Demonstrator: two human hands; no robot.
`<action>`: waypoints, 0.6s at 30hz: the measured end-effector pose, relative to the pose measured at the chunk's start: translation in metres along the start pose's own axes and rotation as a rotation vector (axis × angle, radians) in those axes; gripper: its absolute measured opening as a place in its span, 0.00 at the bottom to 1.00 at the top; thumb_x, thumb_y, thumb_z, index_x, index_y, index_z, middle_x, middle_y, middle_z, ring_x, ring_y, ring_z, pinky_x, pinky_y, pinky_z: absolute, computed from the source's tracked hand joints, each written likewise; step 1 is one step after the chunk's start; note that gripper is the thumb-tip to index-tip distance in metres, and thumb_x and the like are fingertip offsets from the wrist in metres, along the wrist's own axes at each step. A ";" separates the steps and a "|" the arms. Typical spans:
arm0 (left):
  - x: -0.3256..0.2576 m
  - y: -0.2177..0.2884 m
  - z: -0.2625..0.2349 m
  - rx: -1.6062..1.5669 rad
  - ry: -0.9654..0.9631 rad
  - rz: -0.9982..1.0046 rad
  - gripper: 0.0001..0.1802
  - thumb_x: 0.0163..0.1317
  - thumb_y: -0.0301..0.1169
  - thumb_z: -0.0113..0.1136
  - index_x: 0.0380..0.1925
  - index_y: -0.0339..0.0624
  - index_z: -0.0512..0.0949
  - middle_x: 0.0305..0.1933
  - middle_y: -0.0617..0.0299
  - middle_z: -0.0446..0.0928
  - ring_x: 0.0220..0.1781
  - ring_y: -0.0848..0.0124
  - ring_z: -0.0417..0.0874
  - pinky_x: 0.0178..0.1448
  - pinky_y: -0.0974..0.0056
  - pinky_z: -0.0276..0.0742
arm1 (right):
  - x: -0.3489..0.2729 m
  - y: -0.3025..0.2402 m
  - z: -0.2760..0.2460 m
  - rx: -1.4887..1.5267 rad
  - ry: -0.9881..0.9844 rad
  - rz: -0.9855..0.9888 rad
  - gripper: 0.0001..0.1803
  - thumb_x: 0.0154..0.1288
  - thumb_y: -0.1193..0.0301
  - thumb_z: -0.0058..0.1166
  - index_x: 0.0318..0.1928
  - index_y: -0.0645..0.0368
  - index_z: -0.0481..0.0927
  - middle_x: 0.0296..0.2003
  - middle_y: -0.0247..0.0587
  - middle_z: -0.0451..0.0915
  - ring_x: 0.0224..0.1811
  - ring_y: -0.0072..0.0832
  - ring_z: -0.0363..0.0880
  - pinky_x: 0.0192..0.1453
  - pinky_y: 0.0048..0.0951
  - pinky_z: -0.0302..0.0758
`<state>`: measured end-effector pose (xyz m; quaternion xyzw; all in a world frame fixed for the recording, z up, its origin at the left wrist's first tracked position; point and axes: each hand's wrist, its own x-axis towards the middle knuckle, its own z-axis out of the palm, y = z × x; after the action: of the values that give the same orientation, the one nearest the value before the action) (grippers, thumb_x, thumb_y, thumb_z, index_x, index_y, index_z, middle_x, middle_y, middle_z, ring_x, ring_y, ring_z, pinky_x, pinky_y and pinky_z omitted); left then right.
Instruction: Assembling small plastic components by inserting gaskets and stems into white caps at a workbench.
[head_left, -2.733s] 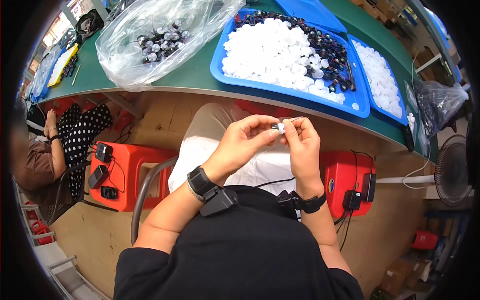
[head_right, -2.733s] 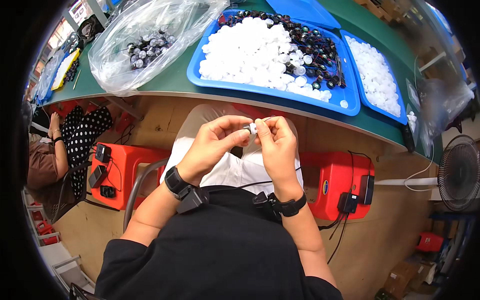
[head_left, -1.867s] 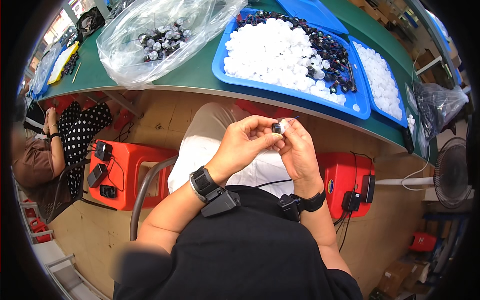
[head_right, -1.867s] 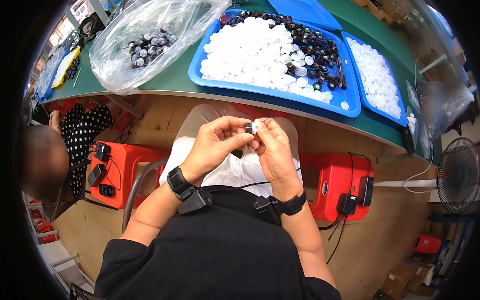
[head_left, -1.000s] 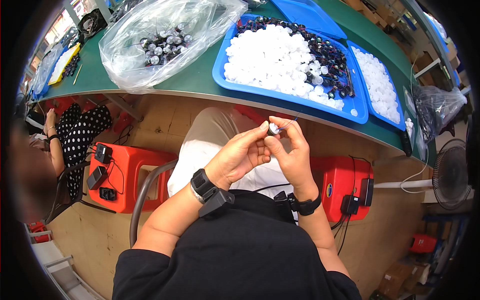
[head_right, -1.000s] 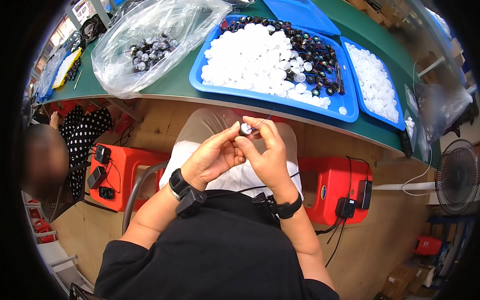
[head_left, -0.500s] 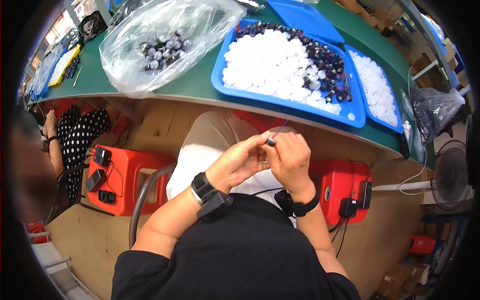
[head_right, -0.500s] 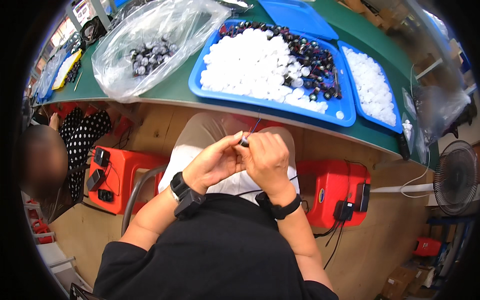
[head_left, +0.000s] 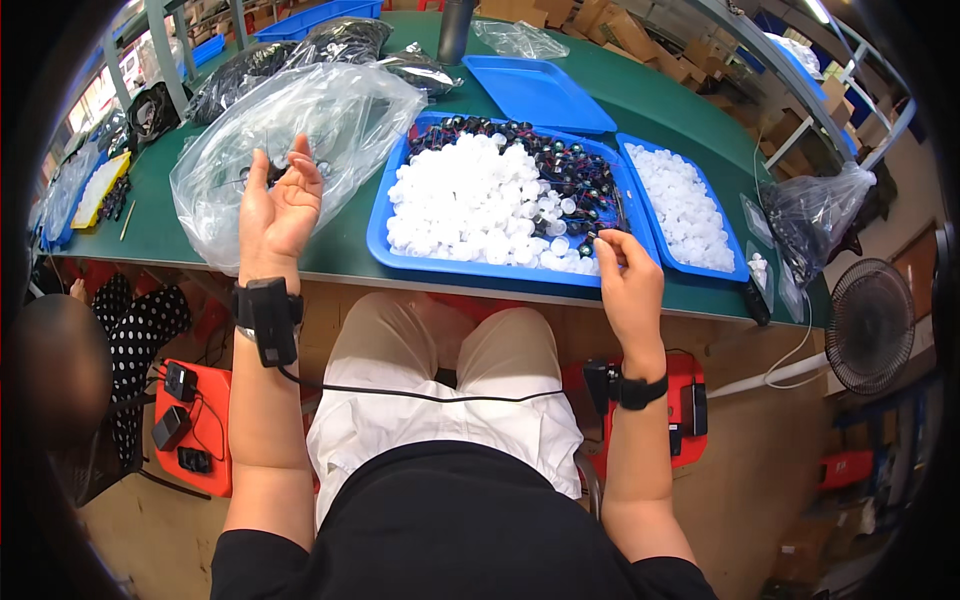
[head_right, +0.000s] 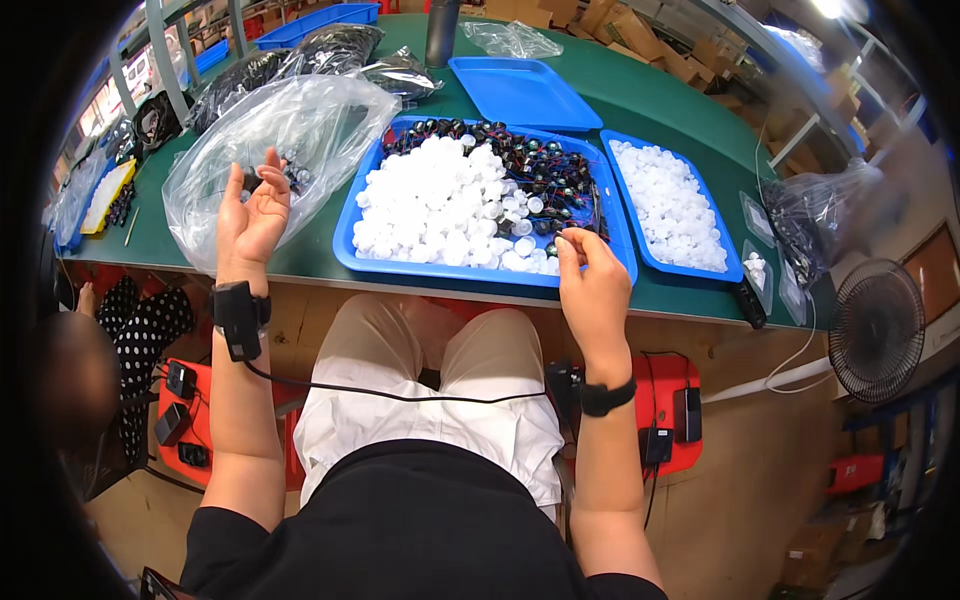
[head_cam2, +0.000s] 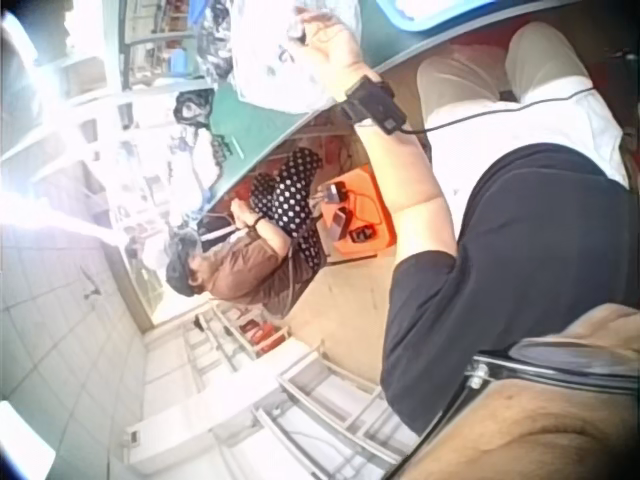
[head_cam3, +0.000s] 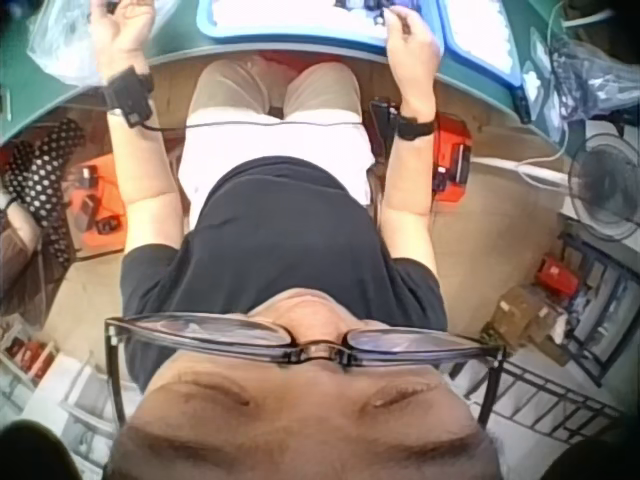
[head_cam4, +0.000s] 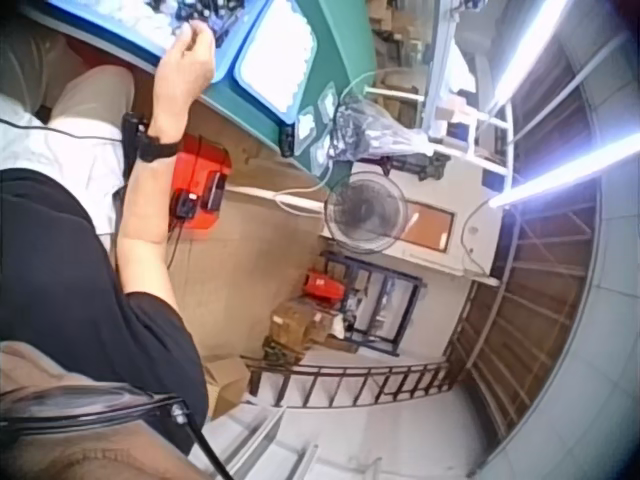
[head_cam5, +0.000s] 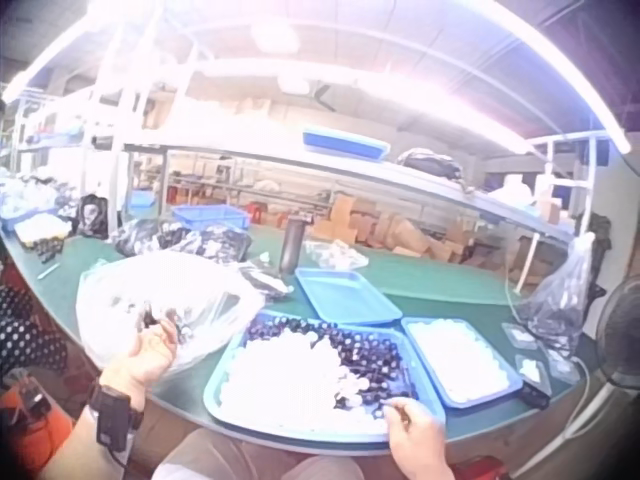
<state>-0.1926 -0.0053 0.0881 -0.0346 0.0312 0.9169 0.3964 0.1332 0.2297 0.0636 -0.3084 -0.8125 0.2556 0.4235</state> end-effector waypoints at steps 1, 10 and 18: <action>0.004 -0.004 -0.002 0.003 -0.006 -0.001 0.22 0.70 0.39 0.53 0.48 0.25 0.72 0.37 0.57 0.79 0.38 0.70 0.79 0.47 0.67 0.80 | 0.006 0.006 0.003 -0.102 -0.051 0.020 0.13 0.63 0.67 0.60 0.43 0.64 0.81 0.35 0.48 0.84 0.34 0.40 0.83 0.40 0.35 0.77; -0.024 -0.150 -0.015 1.976 -0.716 0.527 0.10 0.58 0.30 0.65 0.39 0.41 0.82 0.39 0.60 0.81 0.42 0.67 0.79 0.45 0.64 0.75 | 0.025 0.004 0.012 -0.461 -0.184 0.154 0.17 0.54 0.60 0.65 0.35 0.59 0.77 0.30 0.46 0.83 0.36 0.44 0.82 0.41 0.42 0.75; -0.015 -0.175 -0.013 2.349 -1.009 0.855 0.09 0.52 0.29 0.65 0.34 0.45 0.81 0.34 0.60 0.75 0.39 0.59 0.74 0.45 0.57 0.73 | 0.027 0.009 0.011 -0.297 -0.291 0.287 0.17 0.52 0.59 0.66 0.32 0.59 0.80 0.28 0.42 0.83 0.33 0.40 0.82 0.39 0.37 0.76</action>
<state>-0.0549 0.1023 0.0708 0.6735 0.6521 0.3114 -0.1553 0.1140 0.2531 0.0658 -0.4393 -0.8416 0.2326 0.2114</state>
